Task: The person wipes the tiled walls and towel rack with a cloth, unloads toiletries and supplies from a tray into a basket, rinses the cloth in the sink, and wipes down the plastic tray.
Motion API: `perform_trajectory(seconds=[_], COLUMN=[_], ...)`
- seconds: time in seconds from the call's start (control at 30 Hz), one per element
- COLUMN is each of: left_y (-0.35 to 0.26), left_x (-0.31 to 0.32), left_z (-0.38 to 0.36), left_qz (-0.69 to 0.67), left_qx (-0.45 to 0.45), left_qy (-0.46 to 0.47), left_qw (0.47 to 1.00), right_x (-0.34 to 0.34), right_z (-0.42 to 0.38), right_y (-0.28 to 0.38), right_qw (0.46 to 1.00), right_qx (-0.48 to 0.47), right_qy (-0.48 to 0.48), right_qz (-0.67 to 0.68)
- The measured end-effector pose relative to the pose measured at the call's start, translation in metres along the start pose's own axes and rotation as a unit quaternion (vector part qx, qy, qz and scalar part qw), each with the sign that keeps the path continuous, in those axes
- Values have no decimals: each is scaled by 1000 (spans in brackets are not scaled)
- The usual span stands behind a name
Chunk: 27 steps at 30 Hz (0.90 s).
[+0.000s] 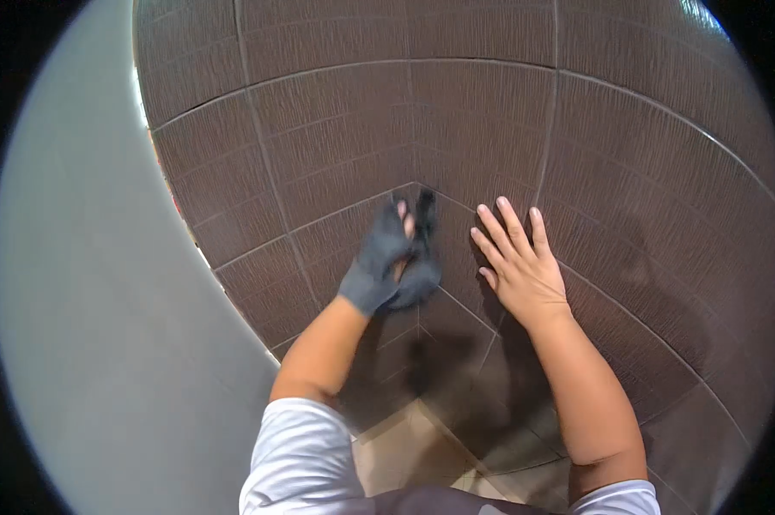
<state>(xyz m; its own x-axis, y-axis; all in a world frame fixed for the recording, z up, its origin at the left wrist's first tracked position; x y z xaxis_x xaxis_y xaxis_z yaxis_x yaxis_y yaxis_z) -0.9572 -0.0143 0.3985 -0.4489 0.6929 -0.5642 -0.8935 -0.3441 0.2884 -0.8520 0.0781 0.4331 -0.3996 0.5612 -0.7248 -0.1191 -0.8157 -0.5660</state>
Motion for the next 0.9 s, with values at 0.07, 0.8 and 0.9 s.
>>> perform_trajectory(seconds=[0.07,0.8,0.9], left_y=[11,44,48], left_x=[-19,4,-113], left_z=[-4,8,64], left_qz=[8,-110,203], left_qx=[11,-149,66], left_qy=[24,259,153], left_qw=[1000,948,965], right_x=[-5,-13,-70], right_z=[3,-35,2], right_y=[3,-18,2], right_qw=[1000,970,878], right_qx=[3,39,-59], right_qy=[6,-138,-284], right_qz=[-22,196,382])
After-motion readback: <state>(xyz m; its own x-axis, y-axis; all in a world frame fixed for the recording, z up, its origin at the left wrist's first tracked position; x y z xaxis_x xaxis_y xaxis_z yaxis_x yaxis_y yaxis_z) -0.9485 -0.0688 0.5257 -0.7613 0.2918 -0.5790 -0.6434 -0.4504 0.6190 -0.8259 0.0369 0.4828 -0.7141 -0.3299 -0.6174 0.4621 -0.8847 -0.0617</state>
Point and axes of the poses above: each hand's wrist, its own z-axis towards the middle knuckle, its own x-axis out of the palm, y = z × x, the point moved 10 cm from there along z, towards the middle knuckle, and after that the axes turned 10 degrees about y, right-handed, at the moved point
